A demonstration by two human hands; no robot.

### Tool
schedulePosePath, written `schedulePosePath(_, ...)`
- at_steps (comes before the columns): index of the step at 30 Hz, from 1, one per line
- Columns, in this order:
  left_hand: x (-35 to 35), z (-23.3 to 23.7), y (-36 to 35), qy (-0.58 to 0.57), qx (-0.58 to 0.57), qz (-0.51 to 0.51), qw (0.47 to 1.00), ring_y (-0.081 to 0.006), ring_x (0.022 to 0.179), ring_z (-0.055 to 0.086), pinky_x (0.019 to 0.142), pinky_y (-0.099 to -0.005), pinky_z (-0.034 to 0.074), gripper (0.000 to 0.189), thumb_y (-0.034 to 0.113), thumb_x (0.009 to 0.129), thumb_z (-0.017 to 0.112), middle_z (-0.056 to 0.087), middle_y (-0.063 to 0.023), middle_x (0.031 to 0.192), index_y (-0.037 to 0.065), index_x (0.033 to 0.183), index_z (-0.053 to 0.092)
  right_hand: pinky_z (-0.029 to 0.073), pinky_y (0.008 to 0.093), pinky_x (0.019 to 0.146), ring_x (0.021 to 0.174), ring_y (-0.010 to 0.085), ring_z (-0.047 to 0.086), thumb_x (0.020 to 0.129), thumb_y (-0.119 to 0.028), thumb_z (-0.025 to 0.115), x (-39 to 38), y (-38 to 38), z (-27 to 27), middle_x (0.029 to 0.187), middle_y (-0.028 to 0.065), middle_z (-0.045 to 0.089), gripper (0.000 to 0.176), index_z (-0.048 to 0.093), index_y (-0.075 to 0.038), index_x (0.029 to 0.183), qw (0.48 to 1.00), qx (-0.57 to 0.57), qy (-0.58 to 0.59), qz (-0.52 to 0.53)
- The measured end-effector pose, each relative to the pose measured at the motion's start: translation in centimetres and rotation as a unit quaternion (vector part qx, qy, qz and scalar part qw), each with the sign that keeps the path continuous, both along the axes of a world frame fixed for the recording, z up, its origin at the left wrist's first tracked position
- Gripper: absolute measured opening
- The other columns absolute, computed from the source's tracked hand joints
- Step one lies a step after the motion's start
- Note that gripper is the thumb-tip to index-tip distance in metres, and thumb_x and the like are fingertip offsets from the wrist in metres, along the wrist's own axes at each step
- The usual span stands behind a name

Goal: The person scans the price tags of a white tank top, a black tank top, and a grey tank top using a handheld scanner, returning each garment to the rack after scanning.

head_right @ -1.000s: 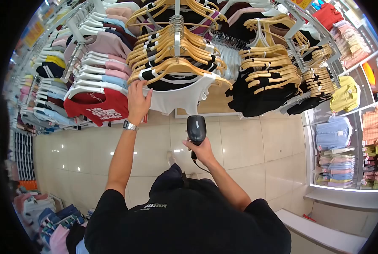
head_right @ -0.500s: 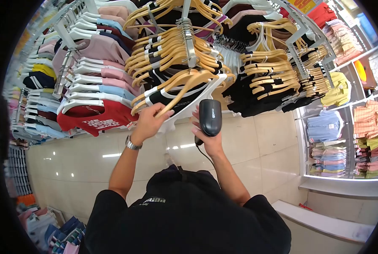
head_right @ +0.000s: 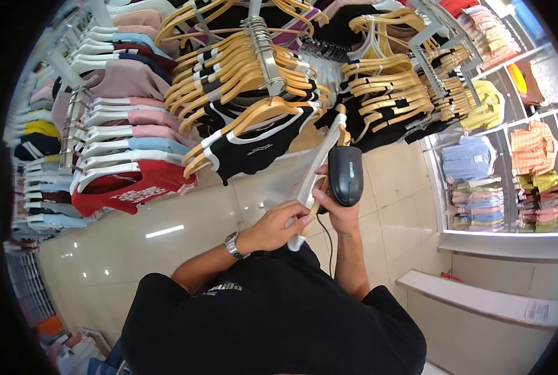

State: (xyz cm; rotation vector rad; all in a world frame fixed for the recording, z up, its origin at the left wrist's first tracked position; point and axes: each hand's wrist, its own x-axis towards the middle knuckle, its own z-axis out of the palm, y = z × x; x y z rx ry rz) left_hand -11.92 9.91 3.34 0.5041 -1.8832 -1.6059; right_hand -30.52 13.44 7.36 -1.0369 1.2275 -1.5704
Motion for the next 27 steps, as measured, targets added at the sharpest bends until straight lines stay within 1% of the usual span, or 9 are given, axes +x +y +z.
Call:
schedulePosePath(1, 0.1, 0.3, -0.6, 0.012, -0.042, 0.033, 0.998, -0.0306, 0.086, 0.061, 0.079, -0.0383, 0.049, 0.019, 0.017, 0.094, 0.065, 0.063, -0.0157, 0.095, 0.001, 0.102, 0.063, 0.054, 0.0335, 0.069, 0.085, 0.0187, 0.062, 0.076, 0.001, 0.072, -0.9, 0.5, 0.1, 0.115, 0.0143, 0.054, 0.044, 0.058, -0.002, 0.118, 1.000, 0.002, 0.011, 0.011)
schedulePosePath(5, 1.6, 2.4, -5.6, 0.039, -0.216, 0.201, 0.955, -0.0311, 0.096, 0.059, 0.086, -0.0388, 0.047, 0.012, 0.008, 0.087, 0.069, 0.063, -0.0130, 0.100, 0.002, 0.097, 0.065, 0.055, 0.0344, 0.067, 0.083, 0.0189, 0.062, 0.073, -0.004, 0.076, -4.7, 3.2, 1.0, 0.111, 0.0147, 0.054, 0.047, 0.056, -0.005, 0.115, 0.998, 0.053, -0.003, 0.040)
schedulePosePath(9, 2.2, 4.9, -12.0, 0.017, -0.300, 0.343, 0.890, -0.0337, 0.106, 0.057, 0.094, -0.0404, 0.045, 0.022, 0.007, 0.086, 0.070, 0.062, -0.0145, 0.108, 0.003, 0.107, 0.064, 0.053, 0.0330, 0.066, 0.078, 0.0183, 0.062, 0.070, -0.005, 0.079, -8.5, 5.5, 2.1, 0.107, 0.0146, 0.055, 0.045, 0.057, -0.005, 0.109, 0.994, 0.067, 0.045, 0.075)
schedulePosePath(12, 1.0, 5.4, -15.5, -0.032, -0.325, 0.372, 0.869, -0.0362, 0.110, 0.059, 0.095, -0.0407, 0.047, 0.034, 0.015, 0.089, 0.070, 0.063, -0.0173, 0.112, 0.001, 0.119, 0.062, 0.047, 0.0279, 0.063, 0.075, 0.0161, 0.059, 0.068, 0.000, 0.081, -9.6, 6.3, 4.3, 0.099, 0.0142, 0.059, 0.040, 0.059, -0.005, 0.102, 0.991, 0.063, 0.062, 0.099)
schedulePosePath(15, 0.2, 4.3, -17.6, -0.046, -0.212, 0.273, 0.937, -0.0370, 0.107, 0.062, 0.093, -0.0401, 0.049, 0.039, 0.019, 0.090, 0.069, 0.065, -0.0201, 0.115, -0.003, 0.121, 0.060, 0.047, 0.0278, 0.064, 0.075, 0.0168, 0.059, 0.067, 0.001, 0.082, -12.4, 6.9, 4.6, 0.098, 0.0140, 0.059, 0.040, 0.059, -0.006, 0.100, 0.986, 0.059, 0.080, 0.137)
schedulePosePath(16, 0.3, 4.4, -17.8, -0.057, -0.217, 0.257, 0.940, -0.0376, 0.103, 0.064, 0.090, -0.0393, 0.050, 0.039, 0.020, 0.091, 0.069, 0.066, -0.0217, 0.115, -0.006, 0.119, 0.060, 0.047, 0.0277, 0.063, 0.074, 0.0171, 0.059, 0.067, 0.001, 0.082, -13.0, 6.9, 5.1, 0.096, 0.0140, 0.059, 0.041, 0.058, -0.006, 0.099, 0.984, 0.053, 0.094, 0.141)
schedulePosePath(20, 1.1, 5.2, -17.7, -0.077, -0.203, 0.202, 0.955, -0.0322, 0.101, 0.065, 0.090, -0.0356, 0.050, 0.031, 0.014, 0.092, 0.067, 0.067, -0.0184, 0.113, -0.003, 0.117, 0.064, 0.048, 0.0286, 0.060, 0.069, 0.0184, 0.060, 0.064, -0.004, 0.085, -15.3, 6.2, 7.4, 0.090, 0.0149, 0.060, 0.036, 0.061, -0.004, 0.091, 0.982, 0.038, 0.075, 0.171)
schedulePosePath(25, 2.0, 6.1, -18.2, -0.083, -0.146, 0.126, 0.978, -0.0257, 0.098, 0.065, 0.090, -0.0316, 0.049, 0.027, 0.008, 0.092, 0.065, 0.067, -0.0146, 0.110, 0.000, 0.118, 0.066, 0.045, 0.0301, 0.055, 0.060, 0.0187, 0.058, 0.064, -0.007, 0.088, -20.1, 4.0, 8.0, 0.082, 0.0132, 0.060, 0.039, 0.061, -0.003, 0.091, 0.962, 0.014, 0.051, 0.268)
schedulePosePath(27, 2.1, 6.2, -18.3, -0.084, -0.151, 0.122, 0.977, -0.0271, 0.096, 0.064, 0.089, -0.0319, 0.049, 0.027, 0.008, 0.092, 0.065, 0.067, -0.0148, 0.108, 0.000, 0.118, 0.066, 0.044, 0.0300, 0.054, 0.061, 0.0183, 0.058, 0.065, -0.008, 0.088, -21.6, 2.2, 8.0, 0.081, 0.0129, 0.059, 0.038, 0.061, -0.002, 0.091, 0.944, 0.010, 0.053, 0.327)
